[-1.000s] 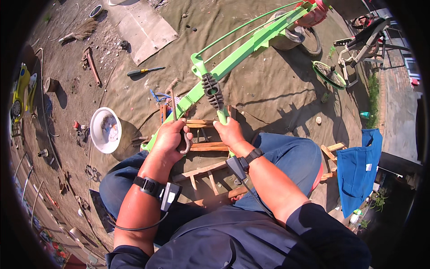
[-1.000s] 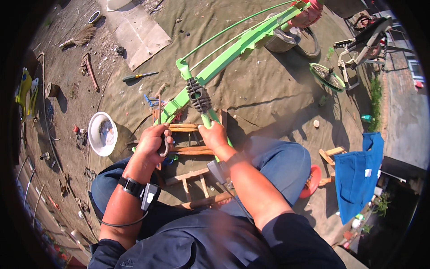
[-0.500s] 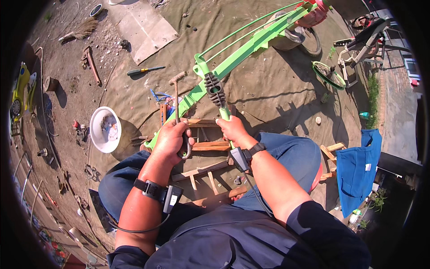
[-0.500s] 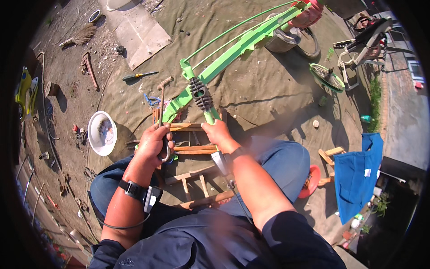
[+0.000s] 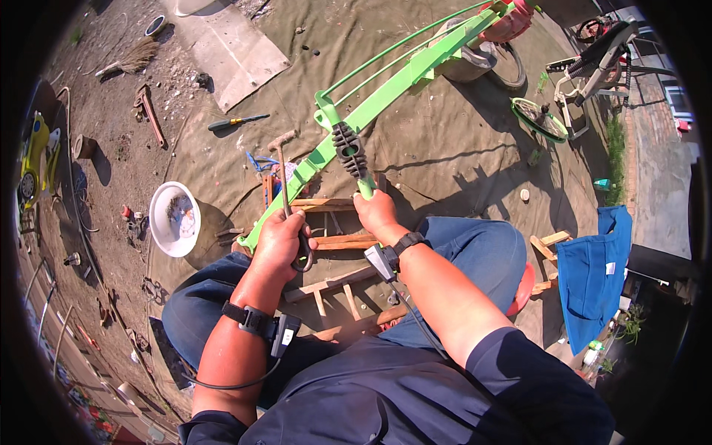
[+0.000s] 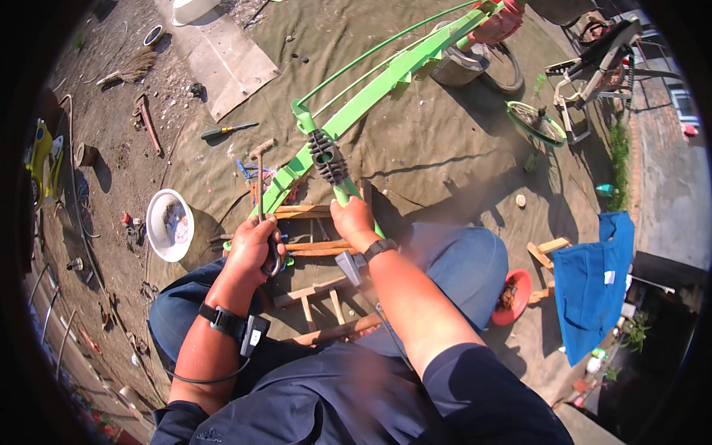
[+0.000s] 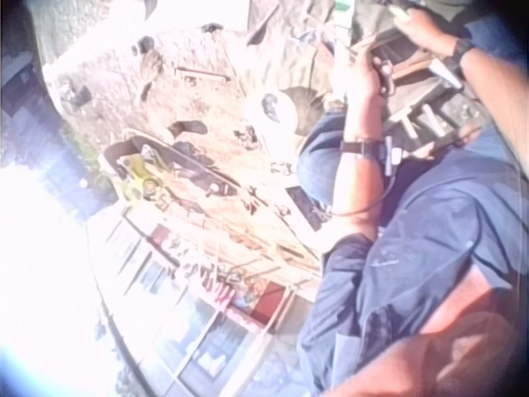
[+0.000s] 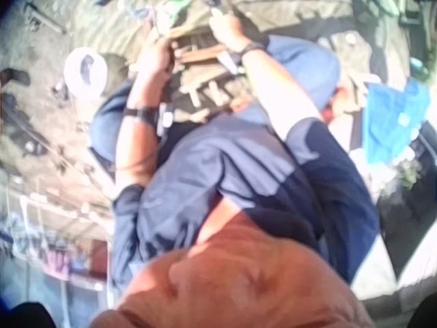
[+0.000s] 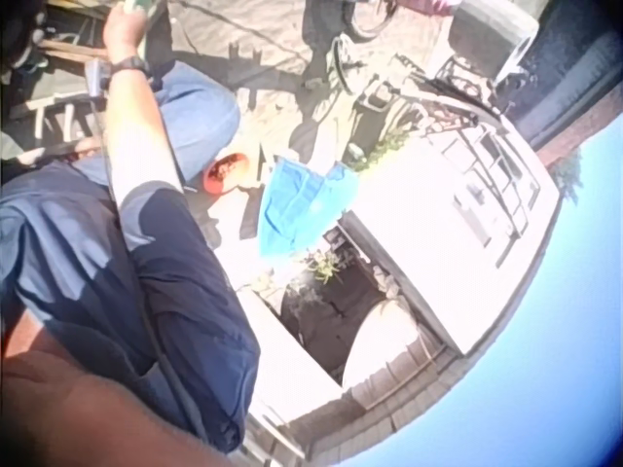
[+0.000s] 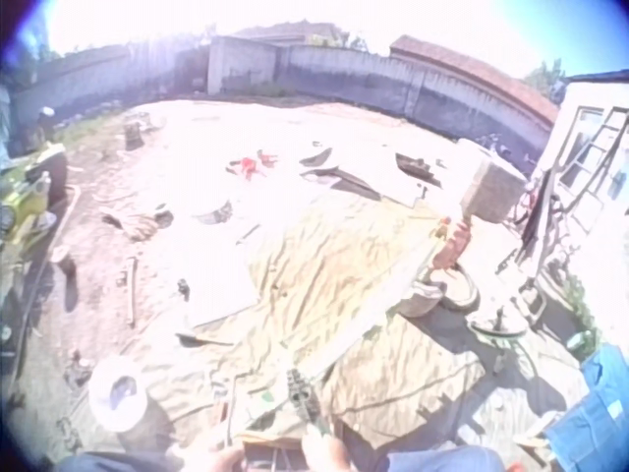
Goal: The person is working on a green bicycle frame, using a hammer to tap a black gear component into place. They repeatedly adjust the frame's position on a wooden stand and use a metal rod to assist with the alignment of the gear.
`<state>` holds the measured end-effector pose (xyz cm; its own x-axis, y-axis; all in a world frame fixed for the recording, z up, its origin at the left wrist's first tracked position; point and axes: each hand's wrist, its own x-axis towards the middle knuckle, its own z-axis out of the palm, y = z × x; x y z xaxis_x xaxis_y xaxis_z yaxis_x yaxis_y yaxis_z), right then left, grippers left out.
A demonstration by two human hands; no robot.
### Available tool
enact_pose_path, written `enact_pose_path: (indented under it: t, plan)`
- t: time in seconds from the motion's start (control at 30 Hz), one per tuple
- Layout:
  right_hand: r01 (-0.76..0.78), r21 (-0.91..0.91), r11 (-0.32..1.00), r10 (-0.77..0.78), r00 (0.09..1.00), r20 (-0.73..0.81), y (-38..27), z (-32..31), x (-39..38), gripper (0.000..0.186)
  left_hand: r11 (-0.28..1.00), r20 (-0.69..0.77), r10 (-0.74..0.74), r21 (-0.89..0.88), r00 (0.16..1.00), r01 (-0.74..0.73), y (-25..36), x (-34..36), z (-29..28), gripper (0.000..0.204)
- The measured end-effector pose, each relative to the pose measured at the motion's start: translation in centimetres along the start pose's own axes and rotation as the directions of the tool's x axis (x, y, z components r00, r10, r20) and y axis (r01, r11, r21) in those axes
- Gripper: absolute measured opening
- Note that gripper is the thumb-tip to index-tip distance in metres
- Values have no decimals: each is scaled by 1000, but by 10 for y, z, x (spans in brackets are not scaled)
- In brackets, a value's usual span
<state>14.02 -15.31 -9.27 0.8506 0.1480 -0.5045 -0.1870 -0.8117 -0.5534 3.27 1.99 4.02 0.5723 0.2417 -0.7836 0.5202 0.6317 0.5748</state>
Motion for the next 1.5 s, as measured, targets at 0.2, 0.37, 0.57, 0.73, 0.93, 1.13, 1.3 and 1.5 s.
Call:
enact_pose_path:
  t: [0.2,0.37,0.57,0.73,0.93,1.13,1.3,1.5]
  plan:
    - [-11,110,994,3,997,73,-8,-6,-9,40,999,14,19,43,1000,-20,-5,-3,1,12]
    - [-216,422,881,47,926,376,1,-24,-18,31,997,29,52,58,998,-53,-6,-3,0,13]
    - [-447,617,648,64,839,541,-19,-37,-37,36,989,-40,66,137,997,-60,-20,6,-14,12]
    - [-601,650,466,35,746,665,-37,-64,-52,29,990,-69,63,130,996,-54,-21,5,-13,10]
    - [-612,665,428,46,749,661,-48,-74,-81,26,966,-73,57,257,996,-37,-36,17,-24,12]
    - [-704,632,324,-67,649,758,-44,-83,-97,26,899,-85,86,436,993,-41,-46,25,-25,14]
    - [-670,691,270,-109,692,713,-66,-87,-107,24,845,-129,64,534,990,15,-51,20,-20,12]
    - [-619,776,120,-172,757,630,-104,-61,-103,18,936,-120,114,346,986,-66,-59,37,-43,16]
